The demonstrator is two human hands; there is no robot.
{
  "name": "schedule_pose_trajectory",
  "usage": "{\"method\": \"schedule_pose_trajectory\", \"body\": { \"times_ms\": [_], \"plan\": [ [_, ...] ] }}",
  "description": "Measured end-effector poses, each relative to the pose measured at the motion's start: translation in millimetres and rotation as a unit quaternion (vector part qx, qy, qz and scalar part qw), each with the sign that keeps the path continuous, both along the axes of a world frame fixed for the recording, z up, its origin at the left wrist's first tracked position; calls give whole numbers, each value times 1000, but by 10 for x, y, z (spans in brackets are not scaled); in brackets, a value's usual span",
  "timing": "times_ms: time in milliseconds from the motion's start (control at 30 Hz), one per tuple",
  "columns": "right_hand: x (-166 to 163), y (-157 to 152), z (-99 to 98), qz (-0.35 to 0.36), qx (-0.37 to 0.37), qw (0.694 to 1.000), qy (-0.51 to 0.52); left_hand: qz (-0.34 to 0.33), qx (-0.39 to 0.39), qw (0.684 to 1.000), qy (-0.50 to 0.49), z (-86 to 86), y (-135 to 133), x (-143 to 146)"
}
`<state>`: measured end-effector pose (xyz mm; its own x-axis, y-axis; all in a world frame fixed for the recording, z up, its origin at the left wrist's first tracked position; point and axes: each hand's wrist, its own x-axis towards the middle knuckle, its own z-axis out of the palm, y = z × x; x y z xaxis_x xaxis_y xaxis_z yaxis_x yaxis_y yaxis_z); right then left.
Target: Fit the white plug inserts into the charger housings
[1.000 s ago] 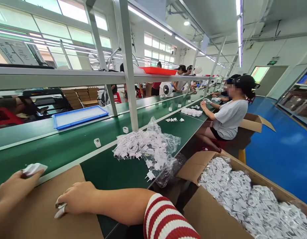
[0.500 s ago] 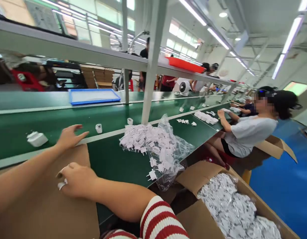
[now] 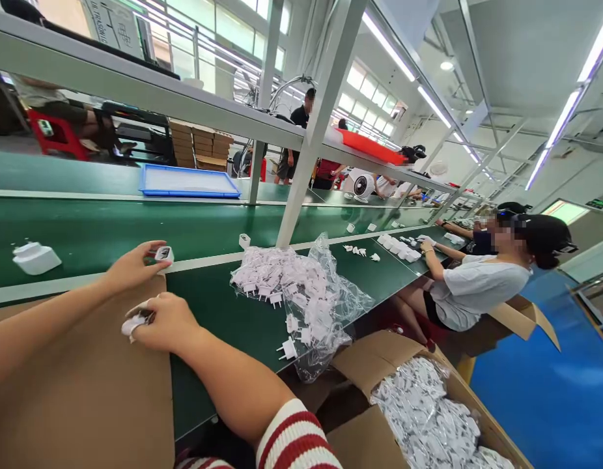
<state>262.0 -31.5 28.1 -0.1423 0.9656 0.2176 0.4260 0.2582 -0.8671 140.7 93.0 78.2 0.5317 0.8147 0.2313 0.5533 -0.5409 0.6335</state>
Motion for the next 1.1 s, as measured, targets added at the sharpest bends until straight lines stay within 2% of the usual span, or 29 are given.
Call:
{"method": "schedule_pose_trajectory", "body": {
  "times_ms": [67, 133, 233, 367, 467, 567, 700, 867, 1100],
  "plan": [
    [49, 65, -7, -72, -21, 993, 96, 54, -36, 998, 16, -165, -57, -314],
    [76, 142, -26, -108, -59, 971, 205, 81, -67, 994, 23, -346, -194, -607],
    [78, 210, -56, -112, -110, 929, 334, 59, -93, 994, 28, -568, -532, -876],
    [47, 140, -84, -95, -159, 892, 412, -35, -136, 990, -32, -747, -996, -895],
    [24, 61, -106, -84, -185, 880, 429, 2, -76, 995, -71, -814, -1148, -832],
    [6, 12, -137, -70, -198, 890, 405, 16, -60, 996, -64, -814, -1177, -826],
    [-27, -47, -167, -67, -190, 912, 358, -53, -77, 991, -94, -768, -1199, -857],
    [-100, -127, -146, -103, -89, 956, 259, -40, -93, 990, -96, -781, -1195, -863],
    [-86, -211, -102, -88, -9, 980, 177, -47, -74, 993, -77, -802, -1171, -848]
  ]
}}
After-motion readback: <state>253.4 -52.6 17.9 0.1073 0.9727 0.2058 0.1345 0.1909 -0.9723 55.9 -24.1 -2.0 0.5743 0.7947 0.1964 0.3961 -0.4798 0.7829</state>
